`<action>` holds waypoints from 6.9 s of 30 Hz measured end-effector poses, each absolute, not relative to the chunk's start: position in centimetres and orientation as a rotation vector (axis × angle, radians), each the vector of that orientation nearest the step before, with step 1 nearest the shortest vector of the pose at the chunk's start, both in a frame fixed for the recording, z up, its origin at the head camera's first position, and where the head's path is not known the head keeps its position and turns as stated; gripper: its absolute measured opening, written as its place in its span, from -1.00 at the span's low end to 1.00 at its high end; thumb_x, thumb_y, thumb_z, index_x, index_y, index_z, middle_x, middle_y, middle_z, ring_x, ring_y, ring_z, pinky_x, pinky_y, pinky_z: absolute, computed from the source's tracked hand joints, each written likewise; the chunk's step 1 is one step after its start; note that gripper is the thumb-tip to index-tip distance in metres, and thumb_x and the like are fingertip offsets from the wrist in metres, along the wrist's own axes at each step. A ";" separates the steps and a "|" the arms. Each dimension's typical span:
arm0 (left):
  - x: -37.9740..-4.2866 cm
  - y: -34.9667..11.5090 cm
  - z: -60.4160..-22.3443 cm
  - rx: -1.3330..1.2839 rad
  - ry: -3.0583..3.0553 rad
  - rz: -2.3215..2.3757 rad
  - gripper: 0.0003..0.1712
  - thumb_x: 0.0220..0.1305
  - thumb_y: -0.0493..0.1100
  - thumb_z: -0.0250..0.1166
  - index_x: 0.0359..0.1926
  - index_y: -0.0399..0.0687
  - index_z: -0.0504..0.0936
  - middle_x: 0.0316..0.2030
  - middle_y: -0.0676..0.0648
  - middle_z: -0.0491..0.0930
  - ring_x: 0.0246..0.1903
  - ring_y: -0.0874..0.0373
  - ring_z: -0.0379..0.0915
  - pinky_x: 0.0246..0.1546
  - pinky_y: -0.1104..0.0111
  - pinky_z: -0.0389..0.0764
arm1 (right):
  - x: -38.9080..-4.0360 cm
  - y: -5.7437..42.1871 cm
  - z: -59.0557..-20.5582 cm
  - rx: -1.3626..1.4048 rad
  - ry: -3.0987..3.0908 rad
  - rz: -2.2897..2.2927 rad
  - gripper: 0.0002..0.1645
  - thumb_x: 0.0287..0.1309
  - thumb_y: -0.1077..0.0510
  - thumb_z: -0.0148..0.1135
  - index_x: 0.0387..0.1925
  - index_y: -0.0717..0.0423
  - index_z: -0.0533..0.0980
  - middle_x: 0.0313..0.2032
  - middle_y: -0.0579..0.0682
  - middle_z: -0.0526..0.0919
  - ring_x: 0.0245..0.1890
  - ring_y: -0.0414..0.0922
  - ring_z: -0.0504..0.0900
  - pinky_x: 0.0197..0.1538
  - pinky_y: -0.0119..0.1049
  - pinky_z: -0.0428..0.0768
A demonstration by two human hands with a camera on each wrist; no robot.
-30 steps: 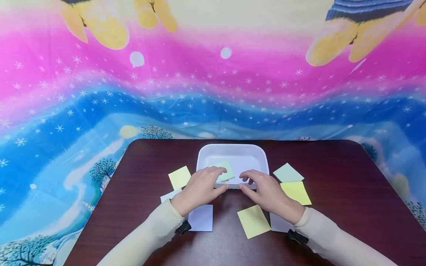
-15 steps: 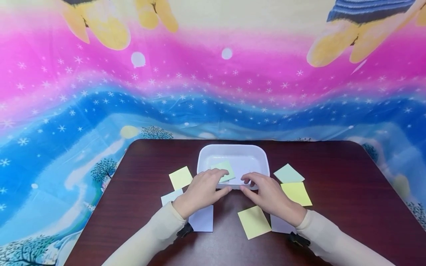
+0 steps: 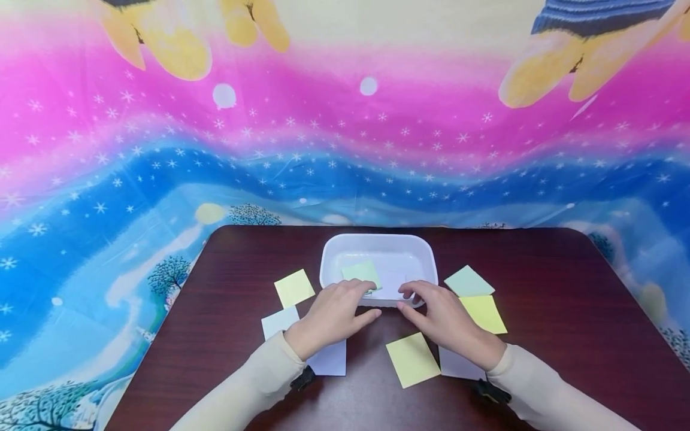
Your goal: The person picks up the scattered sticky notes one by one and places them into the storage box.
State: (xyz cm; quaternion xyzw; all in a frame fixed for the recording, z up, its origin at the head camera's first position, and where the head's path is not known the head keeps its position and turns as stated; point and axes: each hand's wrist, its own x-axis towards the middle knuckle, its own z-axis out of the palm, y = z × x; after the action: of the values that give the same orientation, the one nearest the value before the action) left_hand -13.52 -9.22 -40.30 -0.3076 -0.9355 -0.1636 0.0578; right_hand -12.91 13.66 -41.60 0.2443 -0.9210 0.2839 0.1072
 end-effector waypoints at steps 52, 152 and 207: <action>-12.5 -6.2 -40.0 -1.047 -2.814 -0.429 -0.44 0.22 0.24 0.12 0.10 0.02 0.53 -0.07 0.06 0.61 -0.12 0.21 0.52 -0.15 0.31 0.51 | -13.2 17.8 -41.2 0.604 -2.695 0.799 -0.65 0.11 -0.03 0.24 -0.13 0.07 0.59 -0.41 -0.22 0.59 -0.42 -0.24 0.55 -0.34 -0.24 0.54; -12.9 -1.9 -40.5 -1.136 -2.757 -0.384 -0.45 0.24 0.26 0.08 0.10 0.07 0.54 -0.13 0.13 0.60 -0.17 0.28 0.51 -0.23 0.38 0.51 | -19.0 24.3 -44.8 0.298 -2.860 0.681 -0.57 0.17 -0.04 0.18 -0.07 0.20 0.55 -0.15 0.20 0.63 -0.22 0.10 0.59 -0.26 0.05 0.55; -14.4 -1.7 -40.3 -1.073 -2.792 -0.428 -0.46 0.23 0.24 0.11 0.11 0.07 0.53 -0.10 0.10 0.61 -0.15 0.27 0.51 -0.18 0.40 0.51 | -20.7 24.1 -46.7 0.269 -3.105 0.431 -0.07 -0.11 -0.18 0.36 0.18 0.36 0.35 0.01 0.44 0.43 -0.07 0.31 0.39 -0.13 0.19 0.48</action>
State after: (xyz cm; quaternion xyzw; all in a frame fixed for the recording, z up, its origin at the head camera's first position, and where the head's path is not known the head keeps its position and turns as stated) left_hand -14.39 -1.65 -40.35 -0.3543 -0.9224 -0.1415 0.0600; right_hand -20.70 24.09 -46.66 0.0854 -0.9869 0.1370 -0.0023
